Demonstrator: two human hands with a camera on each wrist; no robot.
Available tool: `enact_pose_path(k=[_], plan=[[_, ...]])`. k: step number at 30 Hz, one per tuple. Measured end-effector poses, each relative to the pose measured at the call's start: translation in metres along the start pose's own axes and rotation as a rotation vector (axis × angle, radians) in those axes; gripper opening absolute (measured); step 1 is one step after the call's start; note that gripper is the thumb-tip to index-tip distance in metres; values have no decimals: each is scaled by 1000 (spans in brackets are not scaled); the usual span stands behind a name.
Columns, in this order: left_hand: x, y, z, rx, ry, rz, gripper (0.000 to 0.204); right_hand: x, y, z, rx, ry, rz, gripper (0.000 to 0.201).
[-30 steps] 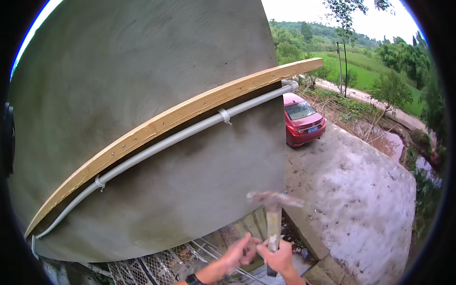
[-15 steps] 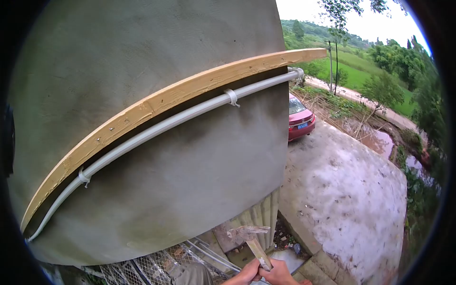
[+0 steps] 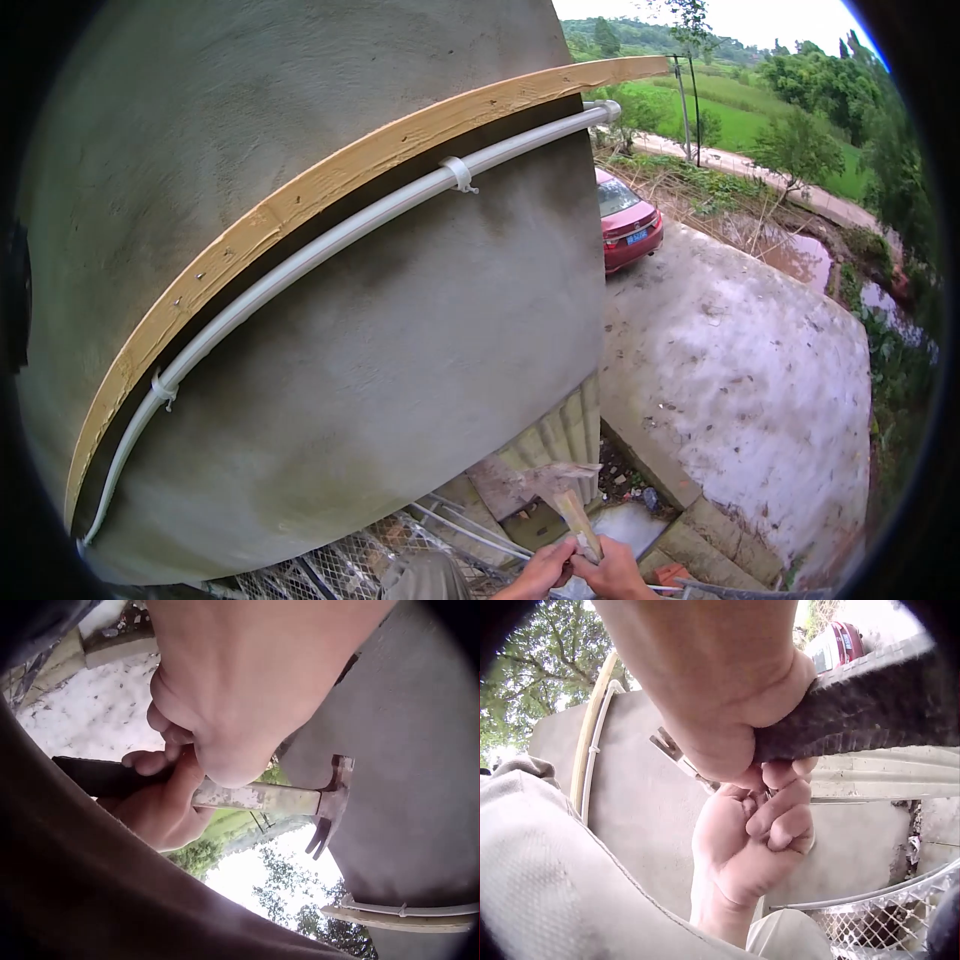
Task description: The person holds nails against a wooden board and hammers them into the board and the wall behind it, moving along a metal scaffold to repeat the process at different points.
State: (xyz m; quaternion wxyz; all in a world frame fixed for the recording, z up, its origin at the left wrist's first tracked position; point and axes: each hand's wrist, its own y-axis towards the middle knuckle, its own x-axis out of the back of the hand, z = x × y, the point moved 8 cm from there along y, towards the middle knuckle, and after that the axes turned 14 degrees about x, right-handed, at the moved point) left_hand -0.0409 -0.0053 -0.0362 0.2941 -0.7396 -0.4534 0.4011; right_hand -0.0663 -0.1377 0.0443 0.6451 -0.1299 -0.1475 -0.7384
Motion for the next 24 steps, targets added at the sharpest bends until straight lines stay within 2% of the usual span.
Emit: enact_pose_path(k=[2,4,5,7,8,10,11,15,16,17,18,20,23,24], plan=[[3,4,1,-22,21,45,21,10,6,3,67,68,-76,25],[-10,-12,-13,-108,113,164,19,18,10,2,90,61,-85,23],[-5,-6,-11,-114,107,159,19,22,11,4,103,55,-109,22],[-8,6,-5,-81,297,272,25,29,13,23,65,144,-99,18],[-9,7,-5,-85,294,267,25,30,13,27,19,231,-95,16],[-10,-7,-21,-172,356,111,18,31,12,24,5,228,-72,14],[-9,-6,-22,-176,353,107,18,30,12,19,-12,223,-53,12],[8,23,6,-112,404,71,18,22,3,-10,-42,231,10,10],[11,28,11,-79,448,38,18,24,4,-9,39,206,-24,7],[12,33,15,-79,445,34,18,26,3,-8,120,180,-59,5],[6,29,13,-126,413,85,17,24,1,-15,120,183,-54,5],[3,29,13,-174,378,132,17,21,-3,-37,21,194,-43,5],[6,37,20,-167,432,138,19,27,-3,-34,-25,210,-70,7],[3,35,18,-213,418,153,18,30,-3,-31,-24,210,-68,7]])
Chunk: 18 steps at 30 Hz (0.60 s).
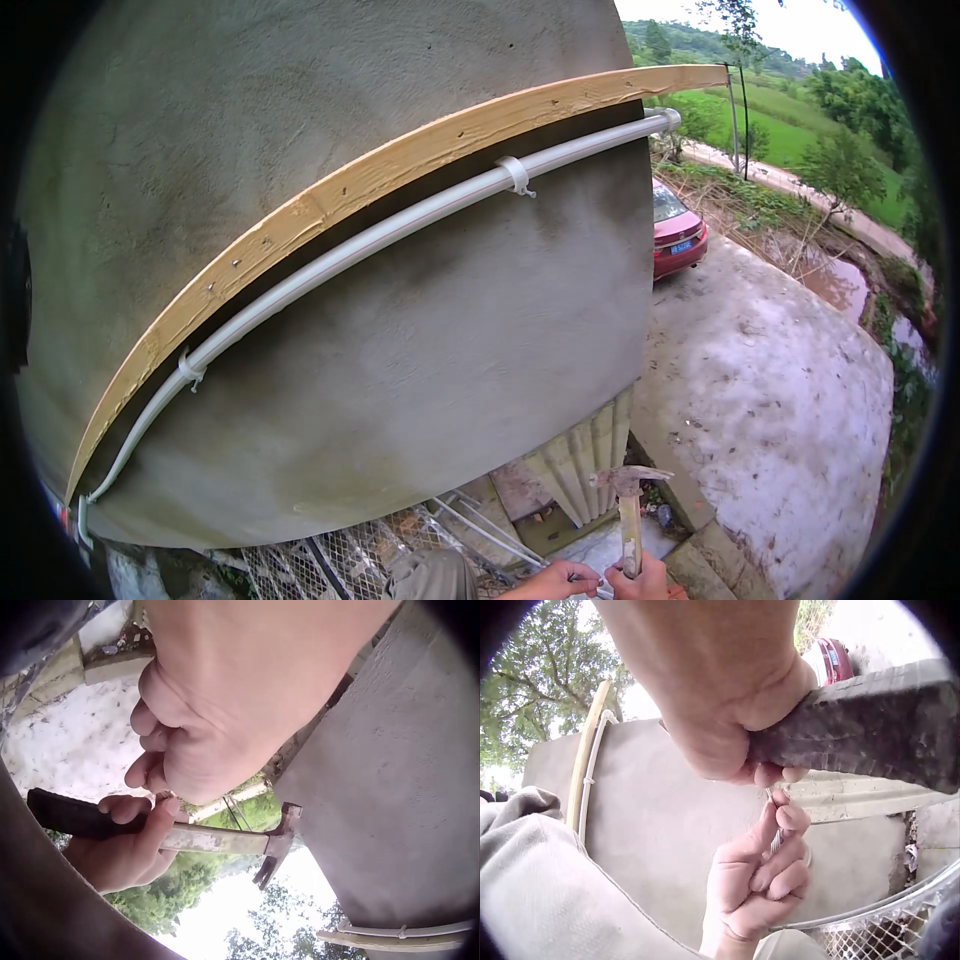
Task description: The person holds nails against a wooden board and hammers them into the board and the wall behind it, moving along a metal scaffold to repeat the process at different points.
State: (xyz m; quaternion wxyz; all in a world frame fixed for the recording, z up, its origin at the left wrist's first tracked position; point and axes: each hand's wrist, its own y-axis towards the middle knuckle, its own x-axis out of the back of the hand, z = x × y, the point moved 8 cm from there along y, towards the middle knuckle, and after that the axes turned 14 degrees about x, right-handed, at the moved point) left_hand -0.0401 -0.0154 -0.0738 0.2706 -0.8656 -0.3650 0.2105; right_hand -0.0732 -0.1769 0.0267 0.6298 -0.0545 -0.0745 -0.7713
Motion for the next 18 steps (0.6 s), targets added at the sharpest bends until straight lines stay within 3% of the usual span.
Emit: enact_pose_path(k=[2,5,8,10,18], plan=[[-4,-3,-4,-48,-12,3,18,2,-2,-1,-86,-39,38,9],[-9,-3,1,46,-42,20,17,3,-4,1,-45,-96,73,11],[-12,-11,-11,-20,99,-2,16,6,-5,8,-28,-112,55,13],[-15,-29,-37,14,412,-96,16,7,-6,-6,9,-136,56,14],[-21,-37,-48,-92,362,-133,20,10,-11,-11,18,-131,74,15]])
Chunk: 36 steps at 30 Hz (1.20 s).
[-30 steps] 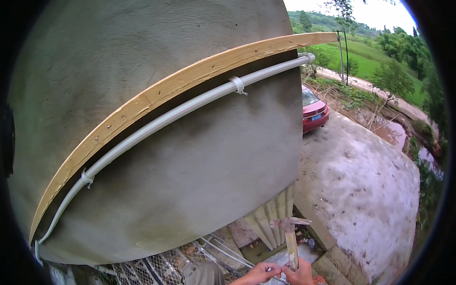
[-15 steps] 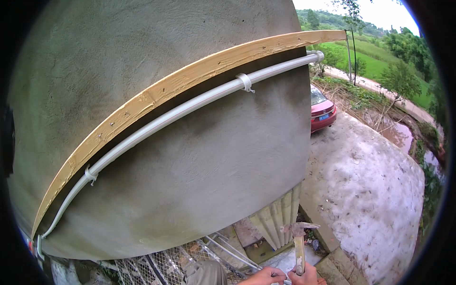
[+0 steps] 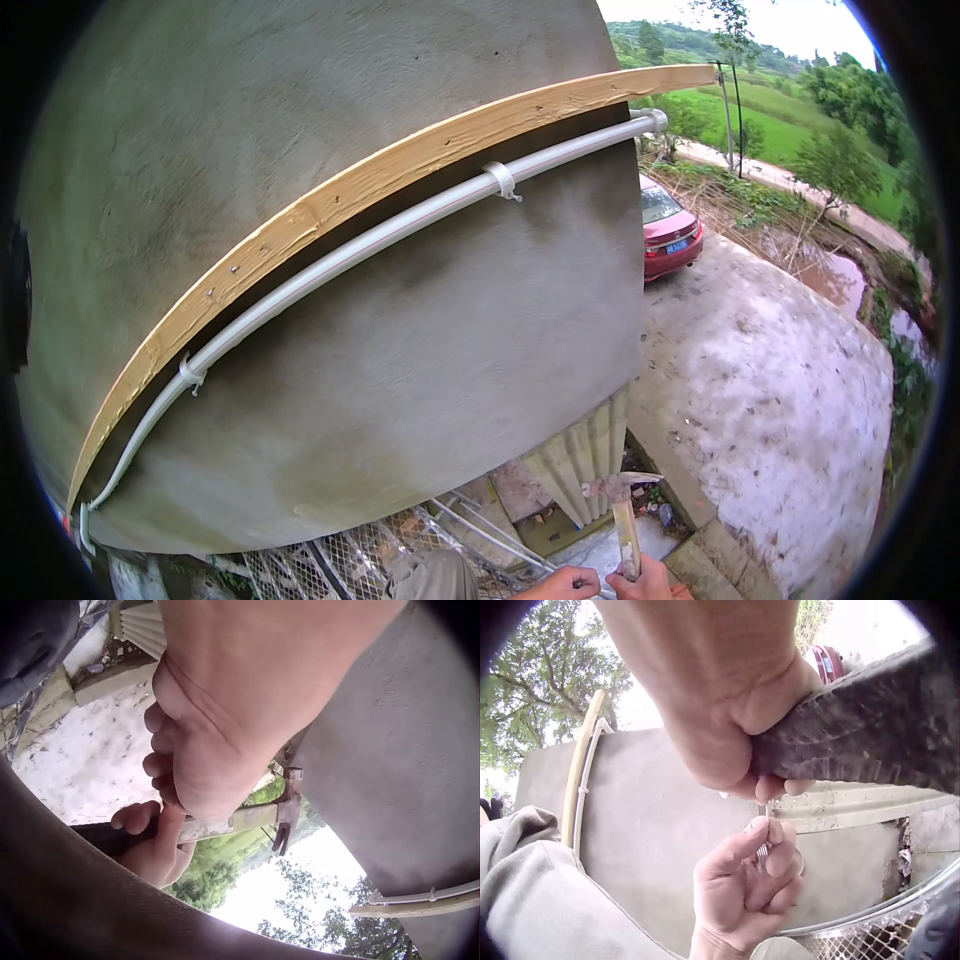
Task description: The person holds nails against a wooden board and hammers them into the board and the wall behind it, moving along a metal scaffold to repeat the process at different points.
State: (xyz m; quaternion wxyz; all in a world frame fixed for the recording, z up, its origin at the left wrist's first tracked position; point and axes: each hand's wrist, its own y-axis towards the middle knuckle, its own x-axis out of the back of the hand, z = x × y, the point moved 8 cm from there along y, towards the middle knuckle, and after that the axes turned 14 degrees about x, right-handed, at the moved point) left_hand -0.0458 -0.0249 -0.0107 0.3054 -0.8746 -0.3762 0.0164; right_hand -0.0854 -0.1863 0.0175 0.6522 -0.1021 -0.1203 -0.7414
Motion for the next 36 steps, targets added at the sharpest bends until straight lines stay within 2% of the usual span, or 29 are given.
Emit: enact_pose_path(k=[2,5,6,8,10,11,13,14,15,17,19,20,23,25,26,28,29,30,31,32,33,34,35,36], plan=[[0,0,-1,-23,15,-4,20,0,1,2,71,24,4,15],[1,-5,-7,-49,134,-33,19,-1,1,9,73,99,21,16],[1,-7,-11,-105,166,-49,18,-3,0,5,72,100,17,16],[-1,-10,-14,-161,201,-59,17,-11,-9,-25,-77,24,11,16],[-1,-17,-24,-310,330,-167,14,-15,-11,-33,-36,-39,-23,17],[-3,-18,-23,-309,330,-163,14,-14,-13,-34,6,-101,-55,19],[-4,-24,-30,-341,404,-215,14,-15,-12,-23,-23,-68,-70,22],[-5,-24,-31,-341,404,-214,14,-15,-12,-20,-48,-35,-81,26],[-8,-22,-30,-322,487,-203,14,-22,-16,-42,-49,-35,-82,26],[-14,-23,-31,-301,571,-188,15,-35,-26,-100,-84,-317,-87,34],[-20,-25,-31,-220,801,-238,20,-31,-25,-72,-67,-304,-148,35],[-22,-23,-30,-221,803,-237,20,-27,-23,-54,-46,-292,-207,38],[-26,-19,-24,-139,886,-240,25,-32,-20,-46,-102,-295,-157,40],[-17,-29,-42,-133,786,-371,26,-29,-16,-16,-97,-227,-186,40],[-15,-26,-42,-129,781,-384,26,-26,-14,-7,-96,-157,-218,41],[-2,-16,-20,49,401,-377,25,-28,-11,-10,-146,-151,-146,41],[2,-7,-6,47,394,-384,25,-29,-11,-14,-205,-146,-84,43],[4,5,9,-33,270,-317,25,-27,-9,-11,-199,-152,-80,43],[6,8,8,-113,148,-248,26,-21,-5,1,-77,-92,-138,35],[8,10,11,-116,144,-254,26,-17,-2,13,43,-30,-195,28],[13,10,13,-41,-97,-177,26,-14,-1,6,48,-32,-189,28],[17,8,11,30,-336,-96,26,-14,-1,-13,-34,54,-135,19],[16,6,7,118,-415,-20,22,-16,-1,-30,-114,138,-83,12],[18,4,6,112,-418,-20,22,-12,1,-16,-110,133,-82,12]])
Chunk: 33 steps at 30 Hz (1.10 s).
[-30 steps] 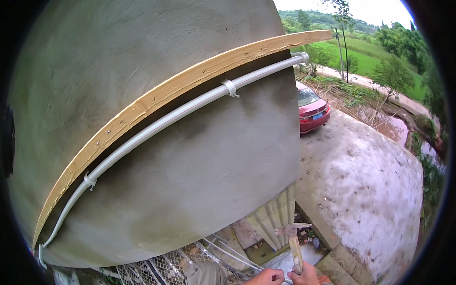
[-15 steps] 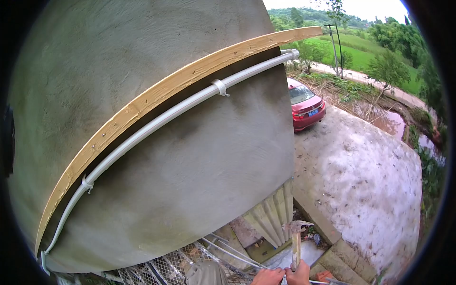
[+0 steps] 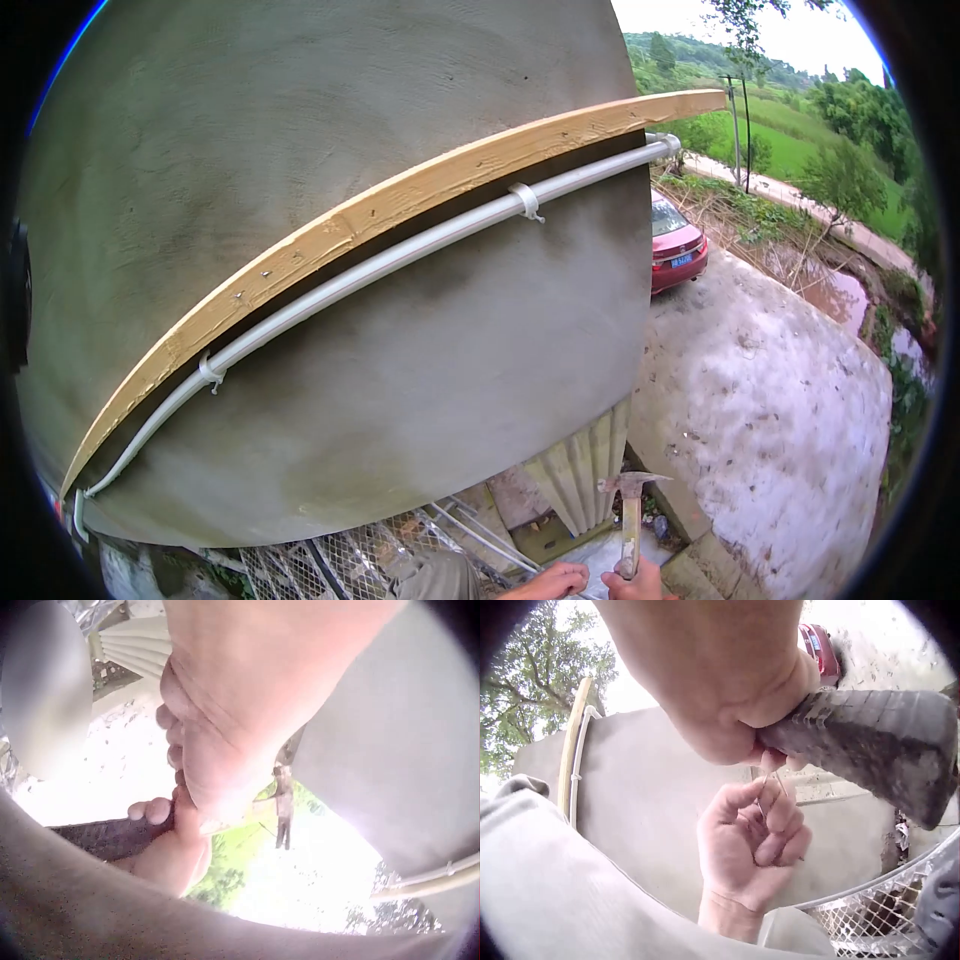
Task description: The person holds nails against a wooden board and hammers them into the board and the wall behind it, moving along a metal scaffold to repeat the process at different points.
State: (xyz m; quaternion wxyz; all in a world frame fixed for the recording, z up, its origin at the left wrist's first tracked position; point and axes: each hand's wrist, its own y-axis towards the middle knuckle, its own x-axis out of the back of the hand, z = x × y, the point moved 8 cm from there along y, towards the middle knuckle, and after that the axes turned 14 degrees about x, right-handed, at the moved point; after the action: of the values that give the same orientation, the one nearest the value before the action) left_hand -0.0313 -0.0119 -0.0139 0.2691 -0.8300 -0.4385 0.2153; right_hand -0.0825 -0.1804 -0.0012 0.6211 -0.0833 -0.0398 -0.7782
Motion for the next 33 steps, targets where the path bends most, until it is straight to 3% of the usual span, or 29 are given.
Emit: enact_pose_path(k=[2,3,5,9,13,17,20,24,27,30,33], plan=[[-17,0,9,141,-243,271,19,5,1,36,-81,97,38,13],[-17,7,15,133,-244,277,19,10,3,42,-75,89,36,13],[-28,14,14,-164,125,414,20,7,8,53,-53,124,145,11],[-27,22,20,-89,-29,390,21,2,16,60,90,-65,116,9],[-27,28,28,27,-218,374,23,-1,15,91,119,-47,102,12],[-28,31,39,176,-389,365,25,-4,18,81,184,-129,65,12],[-21,10,8,115,-454,249,28,-2,20,71,124,-111,40,11],[-30,-4,-13,73,-365,335,27,0,22,75,104,-99,18,11],[-32,-10,-20,80,-497,286,25,0,21,100,158,-132,14,16],[-26,-20,-33,75,-515,325,24,-3,25,115,182,-142,47,25],[-23,-30,-43,5,-468,476,24,-7,28,122,164,-177,99,30]])
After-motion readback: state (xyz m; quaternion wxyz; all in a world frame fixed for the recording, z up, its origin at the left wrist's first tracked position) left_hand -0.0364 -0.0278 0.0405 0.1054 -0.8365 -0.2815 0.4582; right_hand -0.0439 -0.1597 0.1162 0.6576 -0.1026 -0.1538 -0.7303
